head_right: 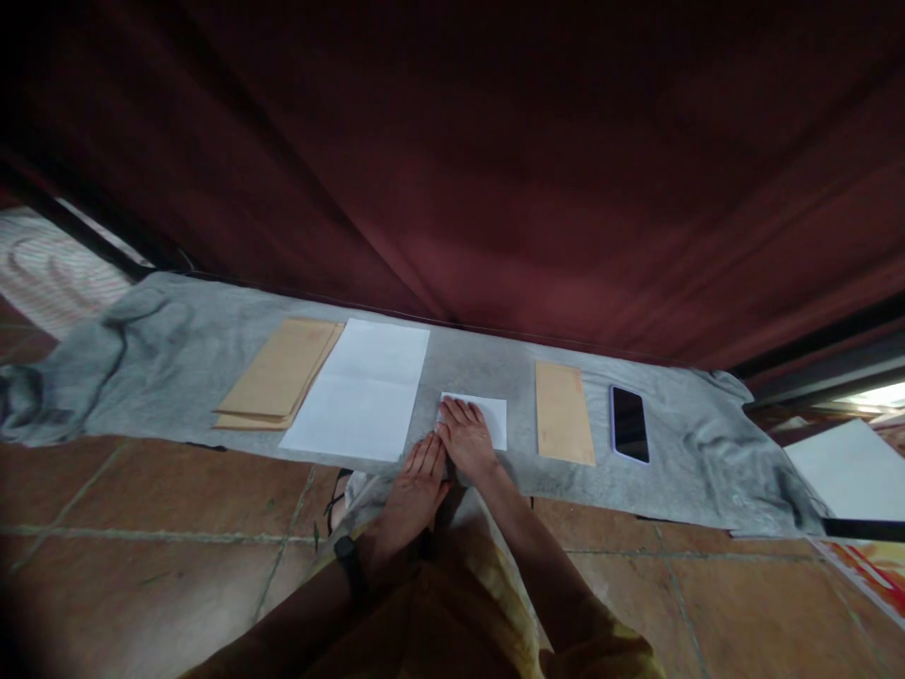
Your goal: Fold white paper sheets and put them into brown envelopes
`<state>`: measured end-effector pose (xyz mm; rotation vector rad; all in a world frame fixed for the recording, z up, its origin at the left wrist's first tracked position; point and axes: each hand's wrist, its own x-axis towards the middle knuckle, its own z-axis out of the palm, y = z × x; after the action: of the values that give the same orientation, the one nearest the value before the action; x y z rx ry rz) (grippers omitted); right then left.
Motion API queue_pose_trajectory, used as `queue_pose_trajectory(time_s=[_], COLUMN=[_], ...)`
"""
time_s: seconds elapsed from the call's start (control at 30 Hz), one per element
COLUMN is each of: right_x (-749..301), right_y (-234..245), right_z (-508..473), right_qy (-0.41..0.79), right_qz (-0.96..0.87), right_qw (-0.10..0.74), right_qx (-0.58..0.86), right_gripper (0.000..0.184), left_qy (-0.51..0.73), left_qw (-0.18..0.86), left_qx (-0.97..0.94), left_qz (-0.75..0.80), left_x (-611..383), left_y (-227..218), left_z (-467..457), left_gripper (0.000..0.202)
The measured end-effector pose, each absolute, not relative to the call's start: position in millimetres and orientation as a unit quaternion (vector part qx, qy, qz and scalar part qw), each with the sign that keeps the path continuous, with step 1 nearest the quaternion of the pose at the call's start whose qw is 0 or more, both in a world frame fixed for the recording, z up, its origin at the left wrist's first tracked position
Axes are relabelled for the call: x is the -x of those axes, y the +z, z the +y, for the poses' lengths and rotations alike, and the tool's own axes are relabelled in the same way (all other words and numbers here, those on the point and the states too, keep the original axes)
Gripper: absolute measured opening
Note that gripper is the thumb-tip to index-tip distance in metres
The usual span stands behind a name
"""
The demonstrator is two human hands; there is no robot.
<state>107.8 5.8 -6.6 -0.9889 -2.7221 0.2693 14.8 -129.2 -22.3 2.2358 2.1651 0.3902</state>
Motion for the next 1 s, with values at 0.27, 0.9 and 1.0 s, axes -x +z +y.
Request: queue_pose_trajectory(time_s=[0.27,0.9,1.0], right_x=[-99.4,-178.5,-192.5], right_y=[-9.1,-17.8,-19.0], right_z=[12.0,-44.7,-44.8], right_qy=[0.068,0.077,0.083], right_qz=[-0.928,-0.933,-0.931], right_qw=[0.107,0.133,0.14], right_qx=[0.351,0.326,0.327], right_gripper=[0.046,0.048,0.05], left_qy=[0.113,0.115,0.111], left_qw=[-0.001,-0.007,-0.014], left_qx=[-0.716,-0.713,-0.71], left_qz=[0.689,0.692,0.695], left_x=[-10.9,-7.8,-8.4], left_y=[-17.7,-11.8,-8.8], left_z=[-131.4,-131.9,-132.5], left_gripper=[0.061,0.054,0.055])
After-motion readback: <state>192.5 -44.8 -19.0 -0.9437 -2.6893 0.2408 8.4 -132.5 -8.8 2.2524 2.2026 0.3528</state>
